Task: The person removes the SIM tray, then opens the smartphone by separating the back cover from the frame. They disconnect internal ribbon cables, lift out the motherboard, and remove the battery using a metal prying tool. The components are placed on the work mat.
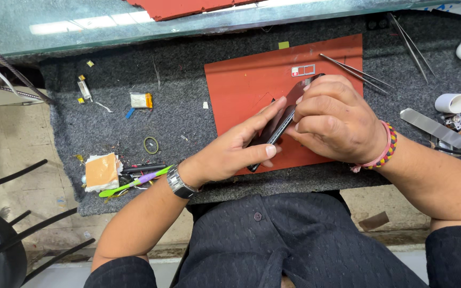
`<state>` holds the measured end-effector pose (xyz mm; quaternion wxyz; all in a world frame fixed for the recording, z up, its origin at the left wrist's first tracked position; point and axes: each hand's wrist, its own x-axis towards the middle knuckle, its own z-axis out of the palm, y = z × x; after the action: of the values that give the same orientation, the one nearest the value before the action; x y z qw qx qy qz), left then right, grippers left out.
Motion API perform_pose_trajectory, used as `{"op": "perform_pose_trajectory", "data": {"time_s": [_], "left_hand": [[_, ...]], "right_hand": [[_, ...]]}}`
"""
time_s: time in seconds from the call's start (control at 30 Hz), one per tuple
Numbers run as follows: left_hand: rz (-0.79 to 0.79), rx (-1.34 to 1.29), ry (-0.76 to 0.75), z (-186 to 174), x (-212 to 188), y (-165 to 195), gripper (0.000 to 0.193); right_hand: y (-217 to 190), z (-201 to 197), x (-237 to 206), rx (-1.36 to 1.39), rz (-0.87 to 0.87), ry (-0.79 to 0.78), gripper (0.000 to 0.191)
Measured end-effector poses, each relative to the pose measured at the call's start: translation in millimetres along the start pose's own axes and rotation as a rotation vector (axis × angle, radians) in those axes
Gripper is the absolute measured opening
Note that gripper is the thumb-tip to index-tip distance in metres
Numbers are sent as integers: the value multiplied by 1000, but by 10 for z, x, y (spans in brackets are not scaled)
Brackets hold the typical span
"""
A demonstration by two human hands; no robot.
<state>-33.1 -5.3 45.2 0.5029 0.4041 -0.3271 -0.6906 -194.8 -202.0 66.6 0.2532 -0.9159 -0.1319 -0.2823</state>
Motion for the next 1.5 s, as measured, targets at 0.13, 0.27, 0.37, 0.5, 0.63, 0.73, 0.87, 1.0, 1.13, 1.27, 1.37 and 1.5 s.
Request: {"op": "perform_pose_trajectory", "data": {"time_s": [0.13,0.27,0.37,0.5,0.63,0.73,0.87,1.0,1.13,1.27,1.37,1.5], "left_hand": [[26,82,35,12,8,29,81],[40,136,77,25,10,17,80],[223,391,95,0,15,6,76],[122,236,105,16,3,-15,84],[64,212,111,3,-7,-12,87],[93,237,110,4,-2,-2,86],[10,161,122,18,0,26,86],[-25,181,126,21,-10,44,89],[17,194,116,15,1,31,89],[-34,156,124,1,0,19,91],[8,103,100,-22,12,10,90],[17,69,81,-47,28,-13,90]], "right_hand": [[8,0,20,-10,-19,-5,41],[-8,-29,36,-38,-41,-40,35],[-20,-71,48,-61,-59,-90,29],[-41,-94,72,-71,-38,-110,26],[-55,-110,92,-88,6,-120,29],[-47,-115,101,-97,6,-117,31],[-28,-107,103,-112,18,-113,34],[-22,-102,97,-114,20,-112,35],[4,-111,101,-137,30,-114,38],[55,-135,111,-153,42,-117,40],[59,-145,113,-140,53,-123,39],[71,-168,122,-166,33,-132,31]]}}
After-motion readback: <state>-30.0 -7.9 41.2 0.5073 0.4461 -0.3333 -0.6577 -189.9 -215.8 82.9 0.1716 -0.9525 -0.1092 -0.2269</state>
